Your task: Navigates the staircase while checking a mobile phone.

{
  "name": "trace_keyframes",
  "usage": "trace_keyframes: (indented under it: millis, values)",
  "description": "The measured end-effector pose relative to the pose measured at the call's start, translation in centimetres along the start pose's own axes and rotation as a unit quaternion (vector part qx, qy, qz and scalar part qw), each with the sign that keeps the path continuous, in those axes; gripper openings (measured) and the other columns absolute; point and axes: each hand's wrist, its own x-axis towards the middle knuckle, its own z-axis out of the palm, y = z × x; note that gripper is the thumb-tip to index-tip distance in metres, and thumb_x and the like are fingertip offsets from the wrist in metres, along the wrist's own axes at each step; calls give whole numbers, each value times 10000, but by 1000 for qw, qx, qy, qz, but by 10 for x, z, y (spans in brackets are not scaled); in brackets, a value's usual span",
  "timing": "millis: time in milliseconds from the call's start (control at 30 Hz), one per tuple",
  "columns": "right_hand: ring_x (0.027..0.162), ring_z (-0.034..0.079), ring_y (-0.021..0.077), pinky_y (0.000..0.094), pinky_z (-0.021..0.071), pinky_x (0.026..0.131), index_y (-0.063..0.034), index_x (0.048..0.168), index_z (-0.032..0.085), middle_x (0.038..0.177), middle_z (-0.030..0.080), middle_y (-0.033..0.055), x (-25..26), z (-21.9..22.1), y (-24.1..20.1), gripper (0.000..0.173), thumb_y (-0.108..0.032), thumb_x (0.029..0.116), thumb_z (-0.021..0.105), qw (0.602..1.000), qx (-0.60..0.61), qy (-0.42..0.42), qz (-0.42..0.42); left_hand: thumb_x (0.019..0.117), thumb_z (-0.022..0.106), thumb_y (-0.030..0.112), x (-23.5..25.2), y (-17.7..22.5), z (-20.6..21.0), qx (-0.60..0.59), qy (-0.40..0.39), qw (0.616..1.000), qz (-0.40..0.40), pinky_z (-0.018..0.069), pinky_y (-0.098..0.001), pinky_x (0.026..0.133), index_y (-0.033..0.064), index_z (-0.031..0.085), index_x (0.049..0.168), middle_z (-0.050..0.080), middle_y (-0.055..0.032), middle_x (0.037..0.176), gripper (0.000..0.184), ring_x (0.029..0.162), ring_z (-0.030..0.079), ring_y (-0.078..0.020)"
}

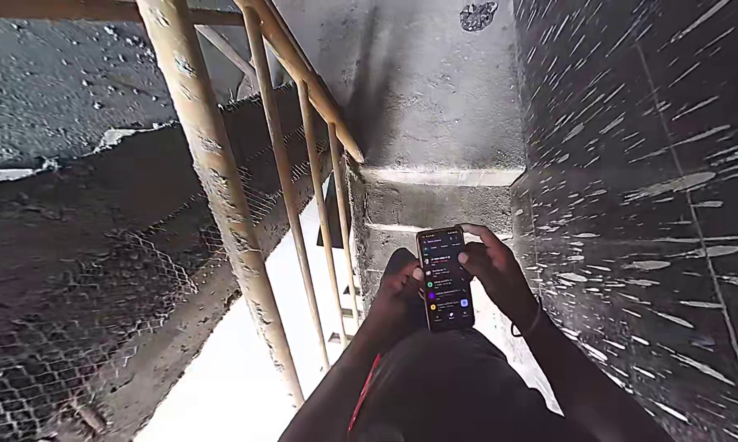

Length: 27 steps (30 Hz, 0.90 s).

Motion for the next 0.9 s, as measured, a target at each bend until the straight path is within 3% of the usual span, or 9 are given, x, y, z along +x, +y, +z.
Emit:
trace_keyframes:
  millis: [133,300,467,667,800,900]
  values:
    - [762,709,139,309,612,669,6,1375,496,907,722,44,36,0,-3,481,-117,914,561,1000,-10,11,-8,1097,392,167,31,3,-14,-12,-7,1000,8,590,-332,910,-55,593,1250,726,-47,1074,336,971,702,-102]
    - [809,710,147,316,606,674,4,1444,431,958,720,50,98,-1,-15,565,-158,909,503,1000,8,-20,4,1099,396,180,88,16,-44,-35,-1,999,11,588,-320,911,-34,608,1248,734,-25,1054,336,959,704,-90]
    - [847,716,154,340,617,736,-2,1472,420,983,725,52,155,15,-94,586,-127,905,502,999,-18,-34,7,1101,414,232,133,86,-71,-91,-15,995,41,603,-299,823,-10,611,1223,740,-9,1020,335,898,710,-83]
    - [882,726,176,358,625,775,-5,1522,333,1015,727,79,186,34,-188,667,-122,896,534,999,-20,-42,5,1100,401,227,163,180,-88,-82,-22,995,47,591,-320,882,-22,607,1231,735,-25,1049,348,953,704,-95]
    - [926,738,184,363,634,803,-28,1555,243,1086,732,91,198,37,-224,741,-93,897,577,999,-23,-44,10,1105,398,217,182,218,-88,-73,-37,995,60,601,-320,869,-20,612,1226,739,-20,1053,342,949,712,-96]
    - [963,736,199,374,636,820,-42,1562,202,1140,723,99,213,29,-232,769,-64,902,595,999,-22,-48,13,1108,378,184,205,229,-89,-65,-60,993,73,590,-341,918,-40,602,1245,730,-42,1092,345,992,704,-110]
